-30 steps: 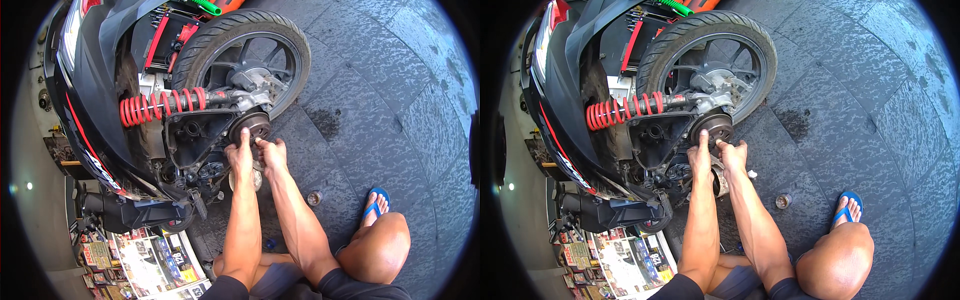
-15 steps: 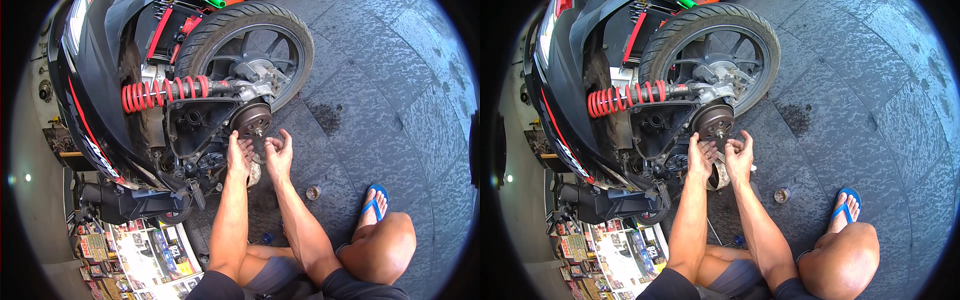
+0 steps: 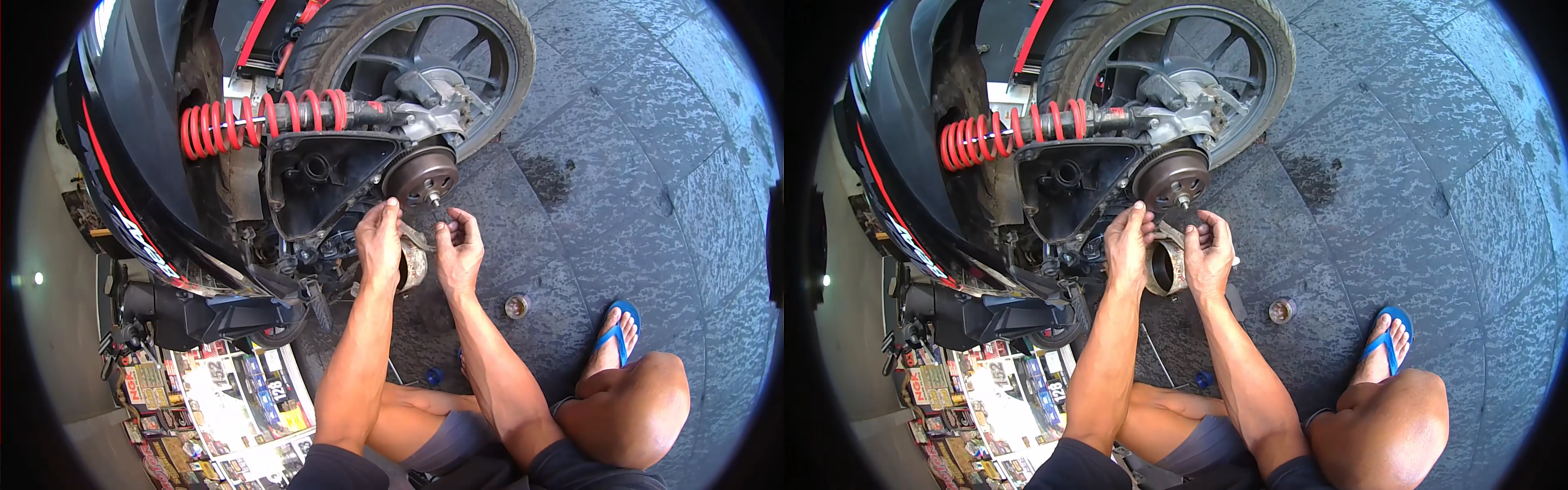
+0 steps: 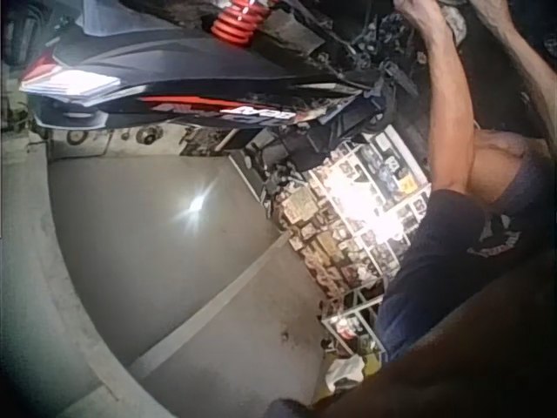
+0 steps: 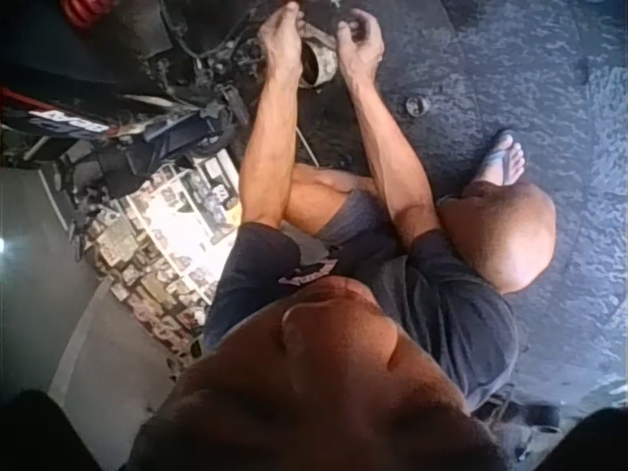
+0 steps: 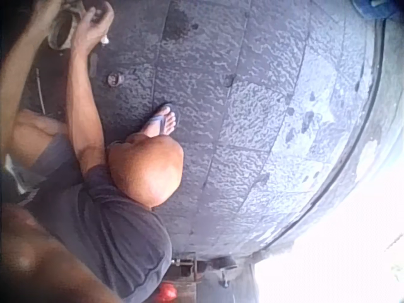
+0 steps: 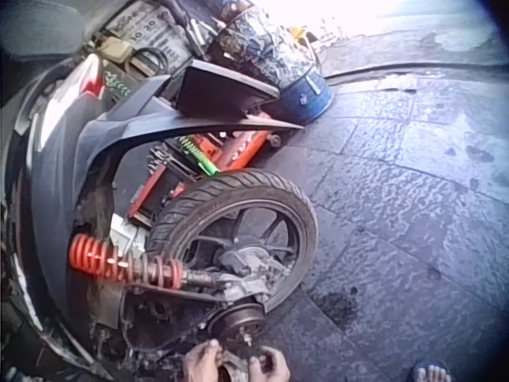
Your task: The person wipes a motorcycle part with a cloth, applies grease to a shaft by hand, and fits a drive belt onto a clutch assembly. They then slide the assembly onto the engine shaft, place a clutch bell over it, and tighten a nut using an impact driver.
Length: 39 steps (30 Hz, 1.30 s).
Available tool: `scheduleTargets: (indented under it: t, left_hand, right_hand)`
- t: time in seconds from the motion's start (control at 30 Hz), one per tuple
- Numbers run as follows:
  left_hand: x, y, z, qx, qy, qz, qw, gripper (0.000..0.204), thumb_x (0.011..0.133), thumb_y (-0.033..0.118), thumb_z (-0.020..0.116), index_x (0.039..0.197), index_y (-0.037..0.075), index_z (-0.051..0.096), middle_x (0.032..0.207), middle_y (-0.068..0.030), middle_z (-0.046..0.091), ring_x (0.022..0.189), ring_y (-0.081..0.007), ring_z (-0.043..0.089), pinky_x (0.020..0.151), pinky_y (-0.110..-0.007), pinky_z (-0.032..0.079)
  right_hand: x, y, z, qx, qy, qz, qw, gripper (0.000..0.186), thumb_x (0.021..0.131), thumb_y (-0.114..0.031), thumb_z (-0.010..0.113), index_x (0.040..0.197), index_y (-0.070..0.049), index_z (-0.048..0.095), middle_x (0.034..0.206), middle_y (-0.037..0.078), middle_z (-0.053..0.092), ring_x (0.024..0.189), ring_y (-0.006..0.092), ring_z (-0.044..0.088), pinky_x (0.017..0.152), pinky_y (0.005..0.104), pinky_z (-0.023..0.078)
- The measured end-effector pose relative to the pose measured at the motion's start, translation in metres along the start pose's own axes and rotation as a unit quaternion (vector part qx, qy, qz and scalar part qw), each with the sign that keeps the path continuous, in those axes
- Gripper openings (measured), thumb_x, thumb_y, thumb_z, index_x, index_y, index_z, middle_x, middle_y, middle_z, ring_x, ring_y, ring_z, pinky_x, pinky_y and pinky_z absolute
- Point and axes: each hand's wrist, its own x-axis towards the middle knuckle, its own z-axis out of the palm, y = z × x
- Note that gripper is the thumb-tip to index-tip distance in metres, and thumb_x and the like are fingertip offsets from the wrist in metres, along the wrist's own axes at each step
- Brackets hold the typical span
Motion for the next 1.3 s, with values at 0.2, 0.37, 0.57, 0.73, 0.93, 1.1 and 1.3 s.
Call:
scheduleTargets:
  t: [0.2,0.37,0.57,0.73,0.93,1.1,1.3]
  left_hand:
    - [-0.004,0.003,-0.006,0.056,-0.064,0.164,0.983,0.031,0.101,0.010,0.066,0.129,-0.002,0.067,0.121,-0.0088,0.063,0.098,-0.0127,0.064,0.082,-0.026,0.053]
    - [-0.007,0.007,-0.004,0.159,-0.080,0.245,0.953,0.036,0.098,0.006,0.062,0.134,0.003,0.067,0.137,-0.0145,0.057,0.117,-0.0231,0.063,0.095,-0.034,0.054]
    - [-0.009,0.013,-0.007,0.243,-0.087,0.298,0.919,0.038,0.095,0.001,0.060,0.132,0.002,0.068,0.143,-0.0130,0.056,0.101,-0.0155,0.065,0.088,-0.029,0.053]
    - [-0.010,0.014,-0.004,0.221,-0.086,0.273,0.932,0.039,0.092,0.004,0.062,0.130,0.004,0.069,0.143,-0.0153,0.057,0.117,-0.0259,0.061,0.096,-0.037,0.050]
    - [-0.009,0.013,-0.002,0.199,-0.083,0.265,0.940,0.039,0.091,0.007,0.063,0.129,0.005,0.070,0.141,-0.0164,0.059,0.129,-0.0324,0.059,0.101,-0.042,0.050]
    - [-0.007,0.012,-0.003,0.196,-0.084,0.267,0.940,0.037,0.092,0.008,0.064,0.129,0.006,0.070,0.140,-0.0160,0.059,0.128,-0.0319,0.059,0.100,-0.042,0.050]
    - [-0.007,0.012,-0.002,0.197,-0.080,0.263,0.941,0.036,0.092,0.008,0.064,0.128,0.005,0.070,0.140,-0.0156,0.059,0.128,-0.0319,0.059,0.101,-0.042,0.051]
  right_hand:
    - [0.000,0.003,0.004,-0.005,0.018,-0.032,0.999,0.024,0.091,0.001,0.070,0.115,-0.002,0.069,0.090,-0.001,0.056,0.076,0.0064,0.053,0.071,0.0228,0.050]
    - [0.003,-0.004,0.000,-0.040,0.006,-0.068,0.997,0.022,0.094,0.000,0.068,0.116,0.000,0.067,0.093,-0.001,0.052,0.081,0.0077,0.049,0.074,0.0231,0.046]
    - [0.004,-0.005,0.002,-0.060,0.009,-0.100,0.993,0.027,0.091,0.003,0.068,0.117,-0.004,0.072,0.090,0.001,0.057,0.076,0.0081,0.056,0.070,0.0240,0.050]
    - [0.003,-0.003,0.001,-0.084,-0.007,-0.105,0.991,0.029,0.090,0.003,0.068,0.118,-0.005,0.073,0.089,0.003,0.057,0.076,0.0104,0.058,0.070,0.0262,0.051]
    - [0.004,0.000,-0.004,-0.148,0.000,-0.176,0.973,0.030,0.088,0.004,0.066,0.116,-0.005,0.074,0.088,0.009,0.060,0.079,0.0214,0.064,0.072,0.0336,0.053]
    - [0.001,0.004,-0.004,-0.113,0.013,-0.166,0.979,0.030,0.090,0.004,0.064,0.116,-0.005,0.075,0.089,0.008,0.060,0.079,0.0205,0.064,0.074,0.0328,0.053]
    - [-0.003,0.009,-0.001,0.000,-0.004,-0.094,0.996,0.036,0.093,0.004,0.060,0.125,-0.004,0.073,0.093,0.005,0.059,0.087,0.0143,0.061,0.080,0.0286,0.051]
